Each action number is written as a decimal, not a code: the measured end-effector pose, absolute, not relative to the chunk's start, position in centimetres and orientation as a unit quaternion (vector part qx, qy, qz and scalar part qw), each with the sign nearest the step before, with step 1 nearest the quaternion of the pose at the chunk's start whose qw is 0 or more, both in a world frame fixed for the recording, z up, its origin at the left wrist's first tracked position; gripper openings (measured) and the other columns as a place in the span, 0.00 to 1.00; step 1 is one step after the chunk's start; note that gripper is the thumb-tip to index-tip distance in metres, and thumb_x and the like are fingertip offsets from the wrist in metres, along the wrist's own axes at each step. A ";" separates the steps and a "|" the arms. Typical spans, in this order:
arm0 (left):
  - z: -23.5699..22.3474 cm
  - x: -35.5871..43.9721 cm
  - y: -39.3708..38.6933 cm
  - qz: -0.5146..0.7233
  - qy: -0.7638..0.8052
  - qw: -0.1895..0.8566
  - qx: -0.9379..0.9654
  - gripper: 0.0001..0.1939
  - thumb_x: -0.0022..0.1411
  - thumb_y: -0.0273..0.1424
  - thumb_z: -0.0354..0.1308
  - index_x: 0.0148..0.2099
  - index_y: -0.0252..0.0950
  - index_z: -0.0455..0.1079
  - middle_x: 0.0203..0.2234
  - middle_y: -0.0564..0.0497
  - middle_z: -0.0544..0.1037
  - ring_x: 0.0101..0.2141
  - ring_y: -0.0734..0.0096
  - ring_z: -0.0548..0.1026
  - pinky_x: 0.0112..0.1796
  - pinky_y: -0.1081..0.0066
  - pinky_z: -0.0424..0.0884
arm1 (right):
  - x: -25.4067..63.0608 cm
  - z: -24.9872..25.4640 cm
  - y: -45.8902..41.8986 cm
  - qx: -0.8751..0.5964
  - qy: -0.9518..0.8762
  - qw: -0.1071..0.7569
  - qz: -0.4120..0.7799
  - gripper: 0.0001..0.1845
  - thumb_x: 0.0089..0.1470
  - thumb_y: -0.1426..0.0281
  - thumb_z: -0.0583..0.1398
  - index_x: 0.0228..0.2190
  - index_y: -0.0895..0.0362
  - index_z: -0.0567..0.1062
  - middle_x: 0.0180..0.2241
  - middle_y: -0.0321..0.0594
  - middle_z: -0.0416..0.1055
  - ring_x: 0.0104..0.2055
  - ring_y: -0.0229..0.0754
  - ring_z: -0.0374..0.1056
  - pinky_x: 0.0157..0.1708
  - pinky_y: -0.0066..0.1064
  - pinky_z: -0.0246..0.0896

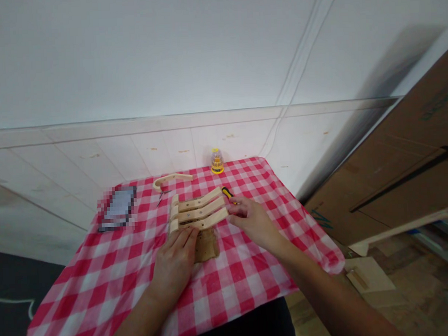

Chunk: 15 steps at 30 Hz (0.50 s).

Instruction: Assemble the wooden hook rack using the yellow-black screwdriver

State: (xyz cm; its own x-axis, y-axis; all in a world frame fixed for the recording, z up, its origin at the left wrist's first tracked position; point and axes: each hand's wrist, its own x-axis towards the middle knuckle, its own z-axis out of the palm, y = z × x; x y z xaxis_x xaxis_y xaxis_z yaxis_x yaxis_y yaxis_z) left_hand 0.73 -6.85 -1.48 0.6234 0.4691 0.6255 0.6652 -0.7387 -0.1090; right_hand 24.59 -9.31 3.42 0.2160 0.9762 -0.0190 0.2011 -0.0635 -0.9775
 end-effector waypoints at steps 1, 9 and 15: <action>-1.5 0.7 -6.9 -0.292 -0.323 0.166 -0.885 0.16 0.68 0.18 0.48 0.49 0.28 0.76 0.44 0.40 0.84 0.44 0.58 0.81 0.44 0.64 0.78 | 24.5 3.3 -9.1 -0.604 -0.475 0.489 0.413 0.25 0.48 0.77 0.66 0.50 0.55 0.76 0.36 0.39 0.84 0.39 0.46 0.79 0.41 0.37 0.72; -1.5 0.8 -7.0 -0.306 -0.326 0.157 -0.881 0.15 0.67 0.18 0.50 0.49 0.28 0.76 0.44 0.40 0.83 0.44 0.57 0.81 0.44 0.64 0.77 | 24.5 3.1 -8.8 -0.554 -0.470 0.508 0.463 0.21 0.49 0.77 0.66 0.47 0.56 0.80 0.32 0.36 0.82 0.35 0.43 0.78 0.39 0.34 0.69; -1.3 0.9 -7.1 -0.300 -0.326 0.162 -0.882 0.15 0.68 0.18 0.50 0.50 0.27 0.76 0.43 0.40 0.83 0.43 0.56 0.81 0.44 0.63 0.77 | 24.5 2.7 -8.7 -0.556 -0.475 0.508 0.455 0.20 0.49 0.77 0.66 0.45 0.55 0.81 0.33 0.38 0.83 0.35 0.44 0.78 0.38 0.35 0.69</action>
